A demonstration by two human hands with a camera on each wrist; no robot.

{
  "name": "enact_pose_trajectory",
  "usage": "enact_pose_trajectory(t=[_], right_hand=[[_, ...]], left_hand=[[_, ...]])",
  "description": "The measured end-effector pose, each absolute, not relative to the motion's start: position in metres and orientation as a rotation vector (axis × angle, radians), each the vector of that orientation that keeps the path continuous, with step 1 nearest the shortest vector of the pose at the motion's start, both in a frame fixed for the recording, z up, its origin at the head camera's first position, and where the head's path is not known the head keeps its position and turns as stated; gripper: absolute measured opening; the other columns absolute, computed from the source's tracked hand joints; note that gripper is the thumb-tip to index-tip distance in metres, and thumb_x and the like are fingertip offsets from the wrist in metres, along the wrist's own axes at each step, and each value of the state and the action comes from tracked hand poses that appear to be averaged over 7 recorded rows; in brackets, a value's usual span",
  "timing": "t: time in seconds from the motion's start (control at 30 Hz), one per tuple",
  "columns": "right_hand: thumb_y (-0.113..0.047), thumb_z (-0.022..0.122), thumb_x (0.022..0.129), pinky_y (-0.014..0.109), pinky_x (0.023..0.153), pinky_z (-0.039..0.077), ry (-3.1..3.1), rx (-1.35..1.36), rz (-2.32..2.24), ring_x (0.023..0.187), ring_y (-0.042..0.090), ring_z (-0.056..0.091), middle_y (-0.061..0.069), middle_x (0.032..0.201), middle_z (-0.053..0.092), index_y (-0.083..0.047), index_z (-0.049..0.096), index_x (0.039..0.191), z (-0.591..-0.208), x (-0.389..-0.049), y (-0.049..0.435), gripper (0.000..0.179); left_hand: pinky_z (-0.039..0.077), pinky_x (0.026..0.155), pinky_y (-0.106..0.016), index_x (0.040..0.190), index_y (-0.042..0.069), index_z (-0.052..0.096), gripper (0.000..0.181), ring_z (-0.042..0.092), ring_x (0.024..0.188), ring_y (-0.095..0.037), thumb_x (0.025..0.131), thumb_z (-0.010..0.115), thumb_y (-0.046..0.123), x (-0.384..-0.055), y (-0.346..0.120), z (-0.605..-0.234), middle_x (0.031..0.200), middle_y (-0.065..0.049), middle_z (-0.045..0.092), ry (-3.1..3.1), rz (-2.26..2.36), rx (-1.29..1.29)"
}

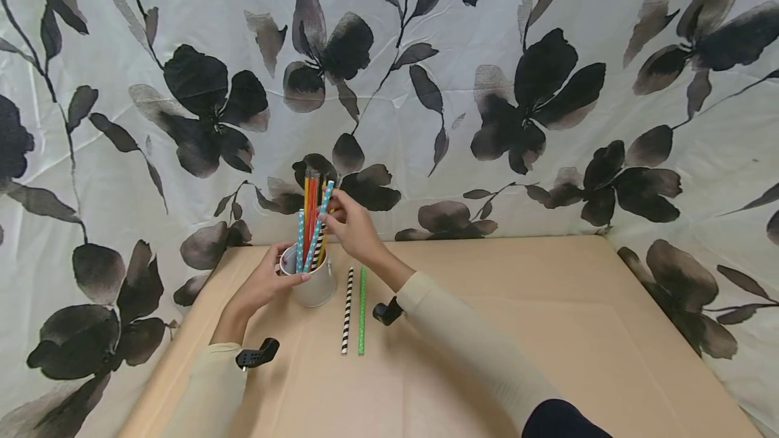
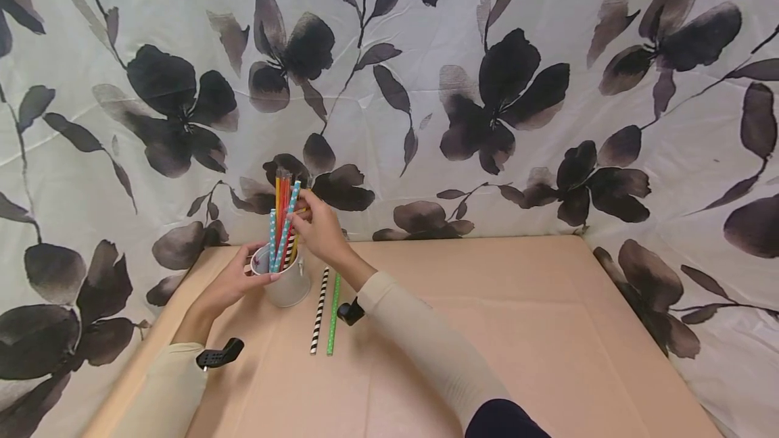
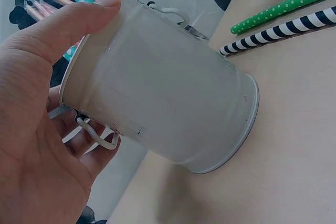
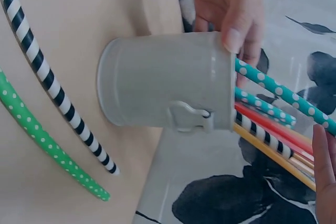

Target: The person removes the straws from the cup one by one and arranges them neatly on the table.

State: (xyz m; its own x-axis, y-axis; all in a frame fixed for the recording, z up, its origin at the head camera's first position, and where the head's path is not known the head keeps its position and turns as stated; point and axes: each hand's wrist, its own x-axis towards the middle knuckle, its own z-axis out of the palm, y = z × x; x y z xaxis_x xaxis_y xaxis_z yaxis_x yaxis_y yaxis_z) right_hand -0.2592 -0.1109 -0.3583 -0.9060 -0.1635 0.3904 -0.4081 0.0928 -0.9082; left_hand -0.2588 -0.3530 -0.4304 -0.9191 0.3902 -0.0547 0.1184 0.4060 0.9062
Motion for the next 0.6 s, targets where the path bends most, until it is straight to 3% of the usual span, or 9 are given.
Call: enact_pose_trajectory(t=[0.27, 0.6], right_hand=[[-0.001, 0.056, 0.102, 0.037, 0.082, 0.061, -2.098, 0.57, 1.959, 0.105, 0.037, 0.066, 0.026, 0.121, 0.061, -0.007, 0.04, 0.153, -0.351, -0.256, -0.097, 0.054], [0.0, 0.059, 0.1, 0.039, 0.079, 0.061, -2.101, 0.506, 2.014, 0.097, 0.028, 0.069, 0.027, 0.122, 0.062, -0.005, 0.04, 0.152, -0.356, -0.245, -0.074, 0.055]], left_hand=[[0.033, 0.112, -0.059, 0.157, 0.004, 0.02, 0.094, 0.032, 0.143, -0.043, 0.088, 0.081, 0.025, -0.257, -0.355, -0.427, 0.156, -0.023, 0.03, 2.406, 1.517, 0.44], [0.03, 0.113, -0.063, 0.158, 0.005, 0.017, 0.096, 0.029, 0.145, -0.045, 0.088, 0.08, 0.025, -0.256, -0.355, -0.426, 0.158, -0.024, 0.027, 2.398, 1.501, 0.422]])
